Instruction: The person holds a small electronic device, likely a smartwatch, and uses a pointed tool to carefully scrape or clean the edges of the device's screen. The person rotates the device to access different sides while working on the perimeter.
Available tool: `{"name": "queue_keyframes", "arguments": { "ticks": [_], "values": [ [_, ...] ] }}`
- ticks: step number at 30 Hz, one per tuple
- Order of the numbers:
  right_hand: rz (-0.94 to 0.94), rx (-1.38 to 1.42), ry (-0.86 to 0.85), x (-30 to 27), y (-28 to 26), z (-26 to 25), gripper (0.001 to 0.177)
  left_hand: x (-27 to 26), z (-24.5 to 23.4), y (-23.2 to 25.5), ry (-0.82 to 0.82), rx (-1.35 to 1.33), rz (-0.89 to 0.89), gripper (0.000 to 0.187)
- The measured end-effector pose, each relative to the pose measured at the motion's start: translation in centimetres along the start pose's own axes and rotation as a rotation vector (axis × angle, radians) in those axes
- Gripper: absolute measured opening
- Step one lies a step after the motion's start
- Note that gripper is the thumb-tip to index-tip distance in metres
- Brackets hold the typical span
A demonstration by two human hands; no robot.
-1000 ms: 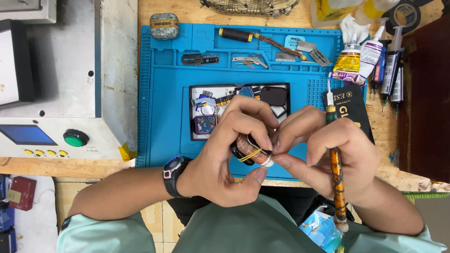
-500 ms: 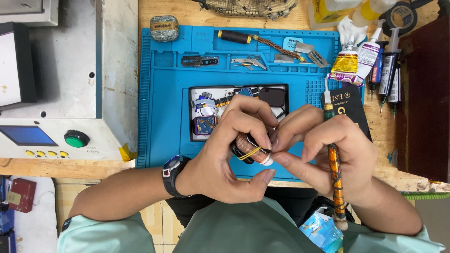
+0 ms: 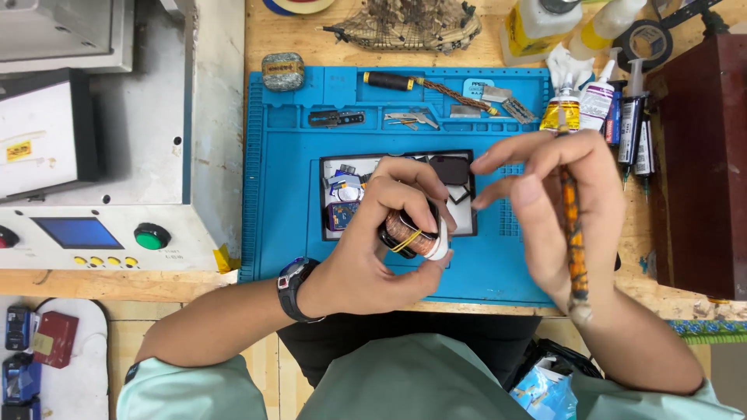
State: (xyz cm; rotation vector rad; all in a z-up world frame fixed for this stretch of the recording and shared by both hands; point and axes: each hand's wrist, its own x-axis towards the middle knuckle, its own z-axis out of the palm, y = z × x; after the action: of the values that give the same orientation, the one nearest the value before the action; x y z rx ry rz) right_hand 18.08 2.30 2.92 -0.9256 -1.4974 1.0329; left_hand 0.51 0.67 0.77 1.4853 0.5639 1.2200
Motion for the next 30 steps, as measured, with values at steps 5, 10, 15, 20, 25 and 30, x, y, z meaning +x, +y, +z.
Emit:
{"name": "queue_keyframes", "arguments": {
  "ticks": [5, 10, 15, 20, 25, 30],
  "values": [
    [0.184, 0.066, 0.039, 0.9, 0.3, -0.2, 0.017, 0.0, 0.0, -0.1, 0.035, 0.049, 0.039, 0.034],
    [0.345, 0.129, -0.180, 0.8, -0.1, 0.5, 0.024, 0.4, -0.3, -0.3, 0.083, 0.179, 0.129, 0.035],
    [0.478, 0.440, -0.342, 0.7, 0.2, 0.4, 0.043, 0.6, -0.7, -0.2, -0.003, 0.247, 0.183, 0.035],
    [0.565, 0.592, -0.328, 0.5, 1.2, 0.1, 0.047, 0.4, -1.0, -0.4, -0.057, 0.321, 0.161, 0.031],
    [0.562, 0.488, -0.299, 0.6, 0.6, -0.3, 0.033, 0.7, -1.5, -0.1, -0.088, 0.426, 0.148, 0.039],
    [0.506, 0.394, -0.230, 0.7, 0.6, -0.7, 0.030, 1.1, -1.3, 0.2, -0.041, 0.360, 0.082, 0.036]
  ]
}}
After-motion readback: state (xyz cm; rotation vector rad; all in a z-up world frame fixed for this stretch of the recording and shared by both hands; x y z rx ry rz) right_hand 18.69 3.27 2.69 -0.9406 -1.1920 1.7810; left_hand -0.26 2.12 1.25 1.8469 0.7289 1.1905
